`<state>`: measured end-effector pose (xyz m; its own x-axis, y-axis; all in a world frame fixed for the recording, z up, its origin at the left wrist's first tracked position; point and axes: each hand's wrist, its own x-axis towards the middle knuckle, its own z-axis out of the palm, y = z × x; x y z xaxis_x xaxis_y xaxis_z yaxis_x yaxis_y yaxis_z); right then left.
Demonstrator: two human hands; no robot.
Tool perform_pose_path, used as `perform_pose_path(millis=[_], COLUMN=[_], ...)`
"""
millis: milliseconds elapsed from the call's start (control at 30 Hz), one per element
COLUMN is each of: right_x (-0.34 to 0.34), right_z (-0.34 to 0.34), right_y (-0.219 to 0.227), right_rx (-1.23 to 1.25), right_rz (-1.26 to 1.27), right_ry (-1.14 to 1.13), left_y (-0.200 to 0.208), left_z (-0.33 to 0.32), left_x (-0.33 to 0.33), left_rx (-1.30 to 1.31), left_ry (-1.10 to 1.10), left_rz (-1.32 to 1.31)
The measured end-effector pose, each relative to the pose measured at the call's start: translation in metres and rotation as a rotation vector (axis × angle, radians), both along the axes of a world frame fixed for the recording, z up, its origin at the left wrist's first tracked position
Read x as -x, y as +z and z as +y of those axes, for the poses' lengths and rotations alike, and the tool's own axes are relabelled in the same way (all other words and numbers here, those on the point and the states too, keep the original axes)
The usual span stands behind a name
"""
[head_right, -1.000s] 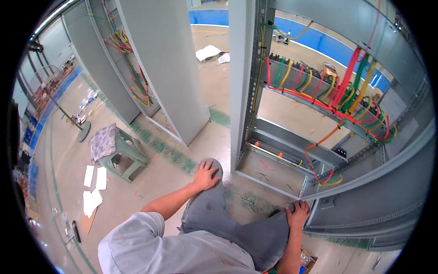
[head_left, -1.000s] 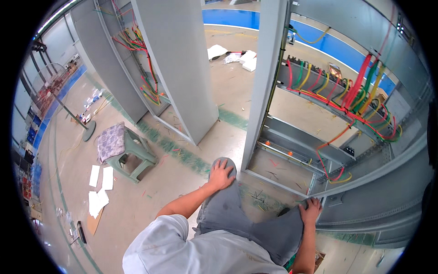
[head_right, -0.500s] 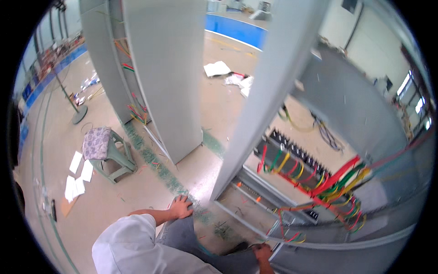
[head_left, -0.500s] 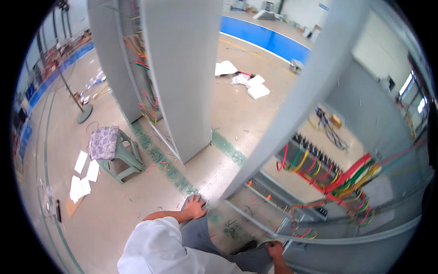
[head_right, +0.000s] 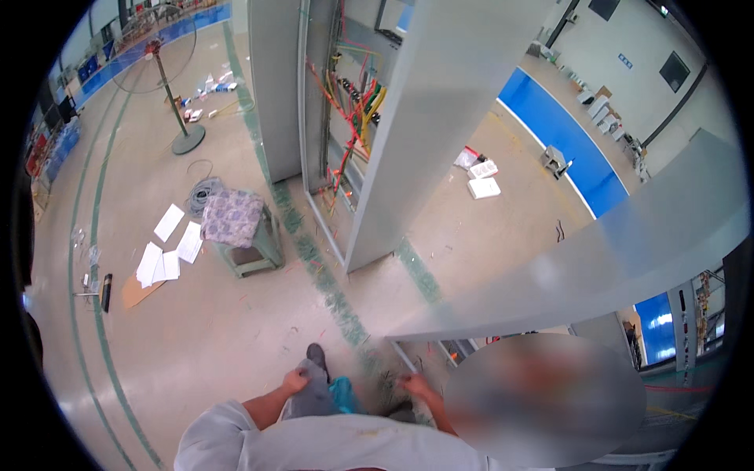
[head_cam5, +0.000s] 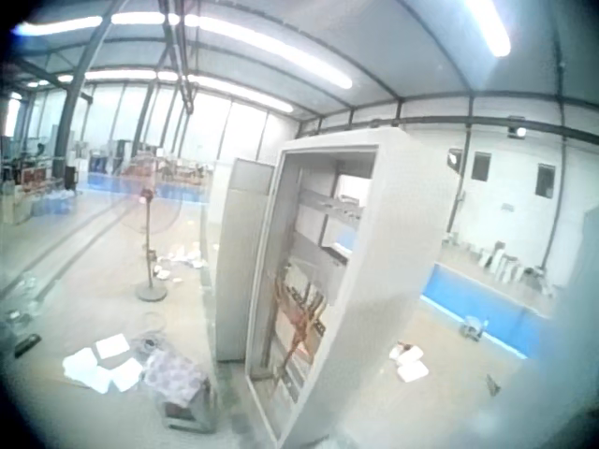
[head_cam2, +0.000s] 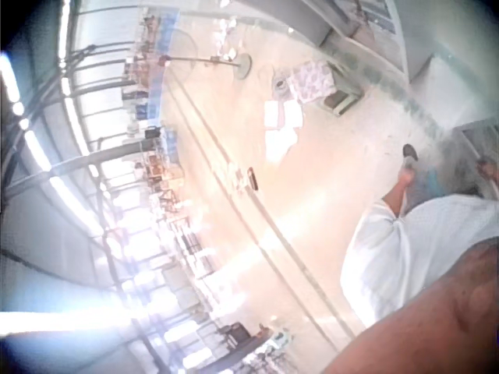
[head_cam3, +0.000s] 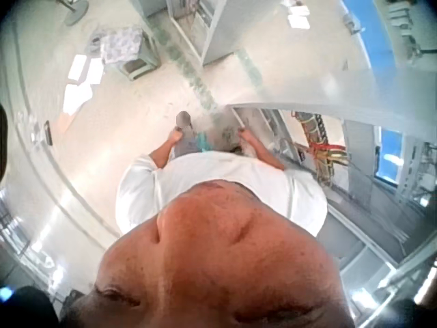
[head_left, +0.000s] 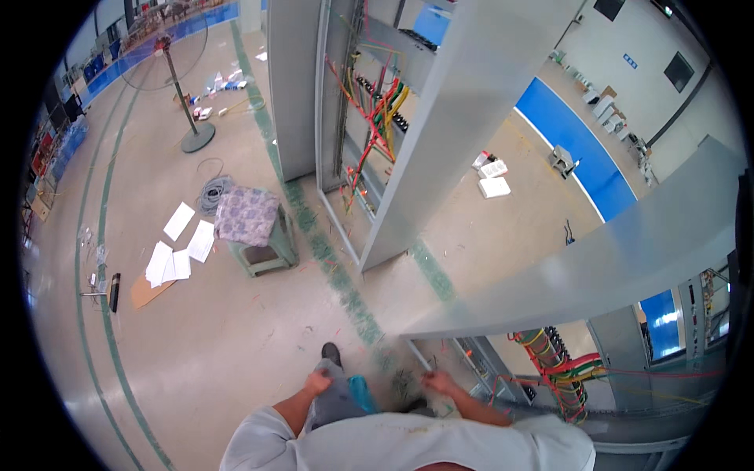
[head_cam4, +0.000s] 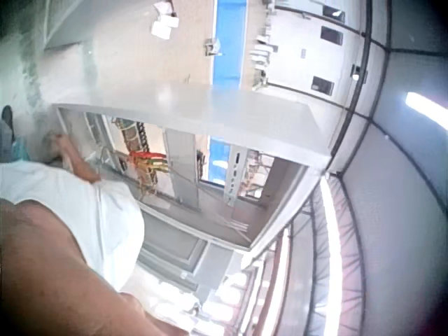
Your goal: The person works inside an open electrical cabinet, stripping wire ends with pliers and connecting multiple colored wires to terminal blocks. They organize and route the wires within the cabinet, then step down and move a stool and a box of tools on the floor.
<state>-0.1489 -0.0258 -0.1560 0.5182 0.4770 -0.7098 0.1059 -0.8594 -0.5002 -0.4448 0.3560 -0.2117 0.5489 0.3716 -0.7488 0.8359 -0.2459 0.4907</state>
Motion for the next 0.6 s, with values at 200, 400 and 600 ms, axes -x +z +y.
perform_pose_path(millis=[200,400,600], right_x=[-0.042,-0.037,-0.036], right_z=[0.095,0.139,0.161], right_y=[0.046,0.086,0.087], right_rx=[0.070,0.024,0.124], right_rz=[-0.015,0.040,-0.091], right_ry=[0.109,0.078,0.224], left_y=[0.038,0.019,0.050], left_z=[0.083,0.109,0.057], left_x=[0.081,0.131,0.133], left_rx=[-0.104,-0.040,0.246], left_ry=[0.231,0.601,0.742], left_rz=[-0.105,-0.045,0.003])
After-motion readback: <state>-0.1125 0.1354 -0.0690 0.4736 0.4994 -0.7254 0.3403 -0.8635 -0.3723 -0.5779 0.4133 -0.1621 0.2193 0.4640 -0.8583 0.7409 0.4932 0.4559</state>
